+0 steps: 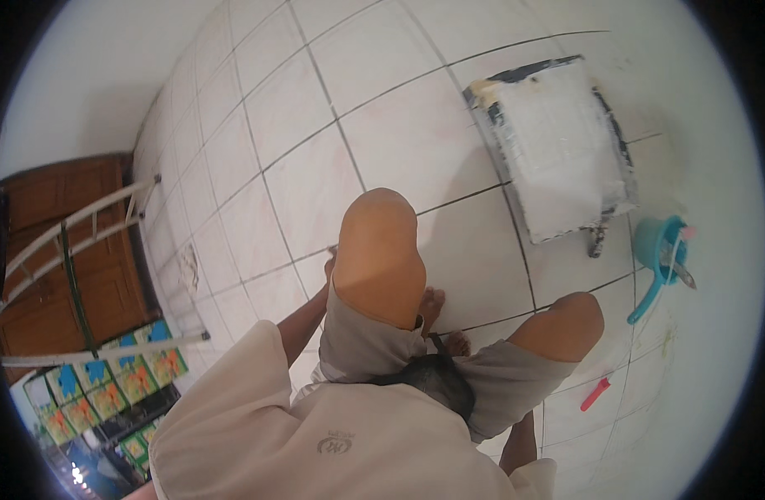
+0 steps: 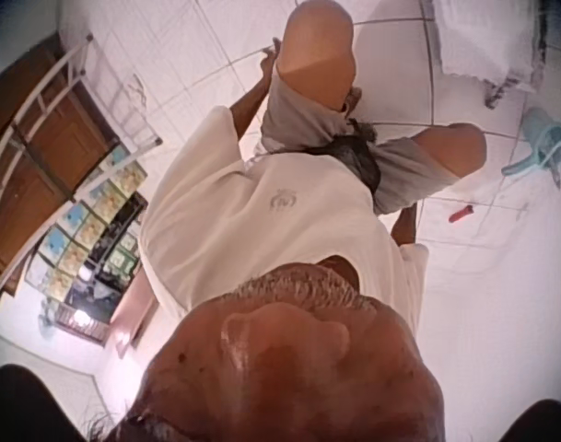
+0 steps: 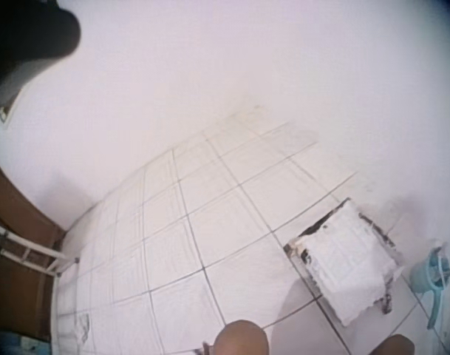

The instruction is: The person mixes white paint in a tray using a scraper and a brush, then wipes the floor with a cloth.

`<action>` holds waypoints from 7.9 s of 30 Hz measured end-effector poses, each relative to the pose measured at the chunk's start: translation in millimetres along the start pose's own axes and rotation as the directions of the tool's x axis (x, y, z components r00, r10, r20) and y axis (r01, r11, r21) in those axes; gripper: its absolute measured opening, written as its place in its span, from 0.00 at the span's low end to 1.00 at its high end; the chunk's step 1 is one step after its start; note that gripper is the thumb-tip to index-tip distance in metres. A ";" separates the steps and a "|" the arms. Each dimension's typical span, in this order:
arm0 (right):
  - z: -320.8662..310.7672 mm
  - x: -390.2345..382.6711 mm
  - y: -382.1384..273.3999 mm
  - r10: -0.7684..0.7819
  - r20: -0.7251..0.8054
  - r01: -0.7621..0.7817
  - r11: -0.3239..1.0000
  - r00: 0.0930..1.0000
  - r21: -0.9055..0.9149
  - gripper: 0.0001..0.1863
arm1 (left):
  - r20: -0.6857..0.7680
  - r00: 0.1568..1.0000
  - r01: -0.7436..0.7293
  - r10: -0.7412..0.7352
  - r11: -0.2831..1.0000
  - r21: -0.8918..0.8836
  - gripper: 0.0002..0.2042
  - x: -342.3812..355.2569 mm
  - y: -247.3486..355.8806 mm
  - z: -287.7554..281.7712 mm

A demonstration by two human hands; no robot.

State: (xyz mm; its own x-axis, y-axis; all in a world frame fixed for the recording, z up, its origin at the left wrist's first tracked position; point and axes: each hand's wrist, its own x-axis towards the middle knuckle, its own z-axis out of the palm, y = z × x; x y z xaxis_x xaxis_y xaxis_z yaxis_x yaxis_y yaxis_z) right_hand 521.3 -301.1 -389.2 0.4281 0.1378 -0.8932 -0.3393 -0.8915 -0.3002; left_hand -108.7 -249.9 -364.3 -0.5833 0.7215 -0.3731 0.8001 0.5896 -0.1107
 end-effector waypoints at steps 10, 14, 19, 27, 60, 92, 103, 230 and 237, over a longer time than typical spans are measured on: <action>4.1 40.4 -53.4 -0.150 0.474 0.335 0.880 0.868 -0.335 0.18 | 0.126 0.987 0.124 -0.096 0.963 -0.239 0.32 -68.7 -31.7 3.1; 24.3 32.8 -70.0 -0.398 0.732 0.655 -0.336 0.553 -0.677 0.26 | 0.120 0.984 0.167 -0.129 0.901 -0.401 0.32 -91.2 -100.1 11.9; 36.4 49.3 -46.1 -0.352 0.758 0.620 -0.437 0.549 -0.651 0.20 | -0.003 0.967 0.202 -0.253 0.780 -0.592 0.31 -151.7 -239.6 20.0; 159.3 -58.4 -104.4 -0.408 0.492 0.533 -0.016 0.769 -0.846 0.19 | 0.366 0.696 0.712 -0.618 0.528 -0.463 0.35 -238.1 -241.4 8.4; 203.6 -351.8 -211.5 -0.680 0.591 -0.176 -0.708 0.434 -0.684 0.16 | -0.062 0.724 0.560 -0.687 0.638 -0.528 0.24 57.1 -733.9 26.1; 409.4 -465.7 -176.0 -0.856 0.516 0.993 -0.080 -0.022 -0.090 0.13 | -0.168 0.836 -0.173 0.523 -0.040 -0.984 0.13 -7.5 83.0 -385.2; 163.5 -471.4 -188.5 -0.983 0.180 0.997 -0.015 -0.029 0.078 0.28 | -0.106 0.993 -0.092 -0.052 0.214 -0.972 0.19 -6.2 -40.2 -344.2; 353.7 -263.6 -349.2 -0.813 0.566 0.753 -0.284 0.139 -0.594 0.19 | 0.271 0.728 0.616 0.630 -0.427 -0.663 0.24 267.7 157.1 -248.8; 386.3 -283.7 -323.2 -0.755 0.642 0.719 -0.372 0.134 -0.587 0.17 | 0.274 0.777 0.563 0.567 -0.430 -0.706 0.24 272.5 122.0 -261.4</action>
State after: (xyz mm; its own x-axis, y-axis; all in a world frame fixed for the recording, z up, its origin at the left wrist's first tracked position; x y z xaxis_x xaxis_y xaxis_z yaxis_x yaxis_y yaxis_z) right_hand 185.9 114.6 -168.1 -0.2245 0.9685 -0.1081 0.9259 0.1774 -0.3335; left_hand -206.6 113.5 -238.6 0.0386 0.7950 -0.6054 -0.7716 0.4087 0.4875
